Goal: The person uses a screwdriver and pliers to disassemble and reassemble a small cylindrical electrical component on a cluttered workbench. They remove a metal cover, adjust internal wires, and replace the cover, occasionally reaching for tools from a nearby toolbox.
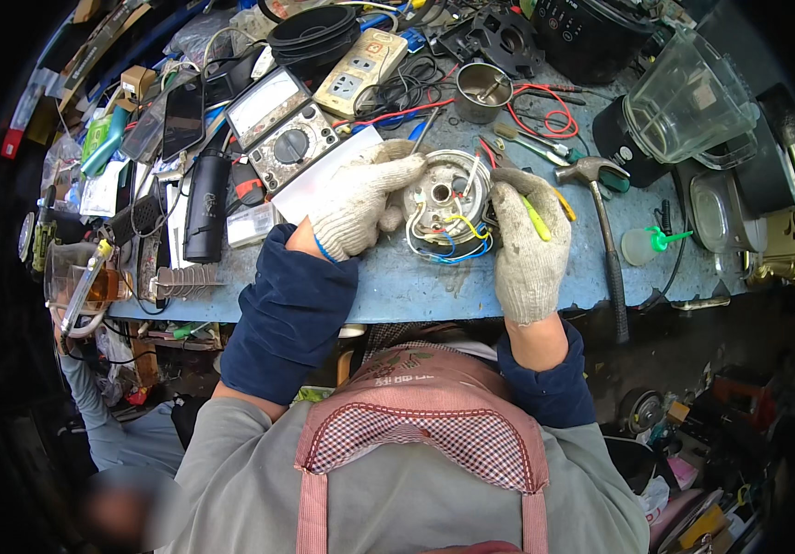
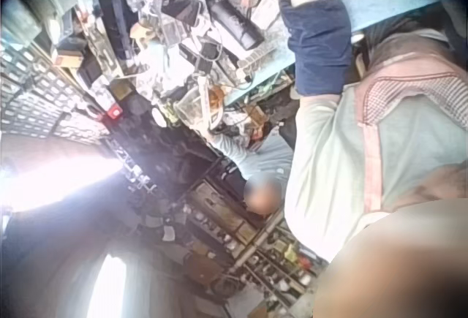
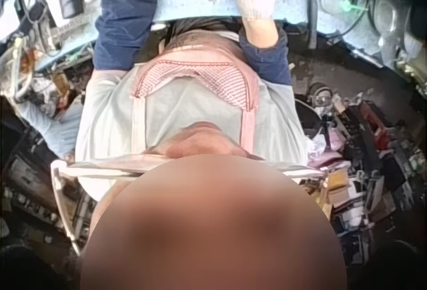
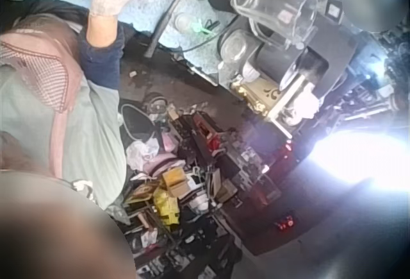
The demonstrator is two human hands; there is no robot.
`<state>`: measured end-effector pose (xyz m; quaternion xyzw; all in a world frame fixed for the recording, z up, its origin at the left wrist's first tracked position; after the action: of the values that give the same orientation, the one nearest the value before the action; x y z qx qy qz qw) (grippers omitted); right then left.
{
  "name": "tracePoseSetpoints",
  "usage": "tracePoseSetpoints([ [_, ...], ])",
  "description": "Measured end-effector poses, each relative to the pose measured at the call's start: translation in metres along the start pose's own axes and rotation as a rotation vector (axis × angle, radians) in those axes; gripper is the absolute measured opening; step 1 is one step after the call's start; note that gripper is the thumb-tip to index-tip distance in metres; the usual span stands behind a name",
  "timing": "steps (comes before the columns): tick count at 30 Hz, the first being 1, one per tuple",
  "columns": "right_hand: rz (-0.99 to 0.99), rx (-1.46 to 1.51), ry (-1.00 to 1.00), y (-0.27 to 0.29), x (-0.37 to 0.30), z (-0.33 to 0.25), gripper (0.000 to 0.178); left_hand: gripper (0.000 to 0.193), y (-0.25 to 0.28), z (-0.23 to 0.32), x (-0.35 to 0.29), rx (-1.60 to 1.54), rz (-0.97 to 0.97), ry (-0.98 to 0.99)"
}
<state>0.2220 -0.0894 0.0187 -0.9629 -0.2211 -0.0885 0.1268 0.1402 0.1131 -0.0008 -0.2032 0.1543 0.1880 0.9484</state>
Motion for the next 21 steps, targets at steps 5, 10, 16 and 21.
tracePoseSetpoints([
  [5, 0.008, -0.025, -0.017, 0.0003, 0.0004, 0.0002, 0.021, 0.034, -0.0027, 0.0033, -0.0024, 0.004, 0.002, -0.003],
  [10, -0.009, -0.085, 0.008, 0.001, 0.0031, -0.0004, 0.021, 0.034, -0.004, 0.0055, -0.0044, 0.019, -0.005, 0.001],
  [16, 0.0, -0.097, 0.005, 0.0011, 0.0037, 0.0019, 0.021, 0.033, -0.0041, 0.004, -0.0038, 0.016, 0.004, 0.007],
  [21, 0.002, -0.086, -0.001, 0.0018, 0.0036, 0.0042, 0.022, 0.032, -0.0036, 0.0042, -0.0041, 0.01, -0.014, 0.011],
])
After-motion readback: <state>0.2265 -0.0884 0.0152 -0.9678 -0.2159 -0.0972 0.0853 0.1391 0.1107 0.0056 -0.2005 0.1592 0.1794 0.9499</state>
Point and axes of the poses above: each hand's wrist, its own x-axis towards the middle knuckle, its own y-axis out of the back of the hand, z = x × y, the point moved 5 cm from there along x, towards the middle knuckle, and after that the axes turned 4 degrees about y, right-handed, at the moved point
